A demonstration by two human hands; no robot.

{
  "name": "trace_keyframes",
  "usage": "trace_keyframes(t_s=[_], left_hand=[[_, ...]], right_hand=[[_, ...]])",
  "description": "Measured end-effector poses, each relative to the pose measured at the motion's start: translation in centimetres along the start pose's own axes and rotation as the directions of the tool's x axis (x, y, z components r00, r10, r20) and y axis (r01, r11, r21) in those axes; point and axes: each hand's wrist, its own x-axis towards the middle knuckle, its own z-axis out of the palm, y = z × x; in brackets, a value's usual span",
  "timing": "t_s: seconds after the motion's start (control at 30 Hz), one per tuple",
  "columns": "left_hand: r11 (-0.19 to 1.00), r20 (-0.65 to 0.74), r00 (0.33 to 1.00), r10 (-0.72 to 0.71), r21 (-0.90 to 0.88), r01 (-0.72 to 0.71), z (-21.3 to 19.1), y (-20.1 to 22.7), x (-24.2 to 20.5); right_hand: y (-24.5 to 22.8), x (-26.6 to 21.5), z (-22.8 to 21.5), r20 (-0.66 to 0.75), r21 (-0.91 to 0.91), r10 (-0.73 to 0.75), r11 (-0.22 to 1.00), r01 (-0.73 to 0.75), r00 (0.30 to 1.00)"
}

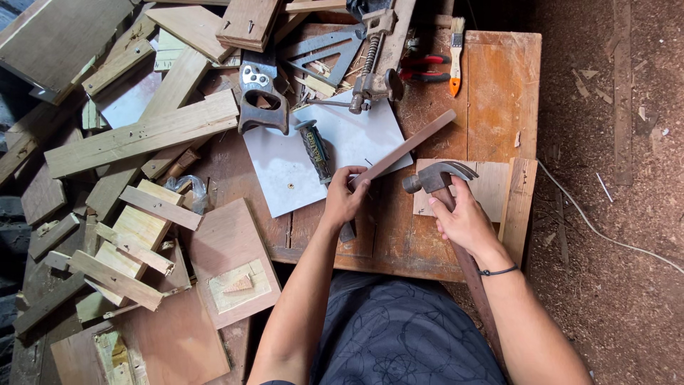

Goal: The person hammers nails into small wooden pieces on a workbench, then uses a hammer to strike a blue-handled tool to drive a nail flush. The person continues hammering nails into additional wooden pieces.

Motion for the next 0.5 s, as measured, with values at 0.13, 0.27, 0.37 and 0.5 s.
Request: trace_keyframes(t_s=[0.13,0.27,0.37,0.5], left_hand=[[0.967,-0.004,0.975,0.224,0.126,-0.221,0.0,0.6,-1.3],[0.956,0.035,0.977,0.212,0.199,-0.214,-0.3,1.7,-3.1],[0.951,0.035,0.974,0.224,0.208,-0.227,-0.1,2.3,-3.5],[0.93,0.045,0.971,0.236,0.28,-0.24,0.5,2.6,-3.3]], right_hand=[[-0.1,-0.4,0.0,0.002,-0.012,-0.017,1.0,0.017,1.0],[0.0,-0.6,-0.3,0.0,0.003,-0.008,1.0,0.008,1.0],[0.0,-0.8,-0.5,-0.023,0.004,-0.007,1.0,0.007,1.0],[0.2,-1.0,-0.5,-0.026,0.022,0.008,1.0,-0.007,1.0]])
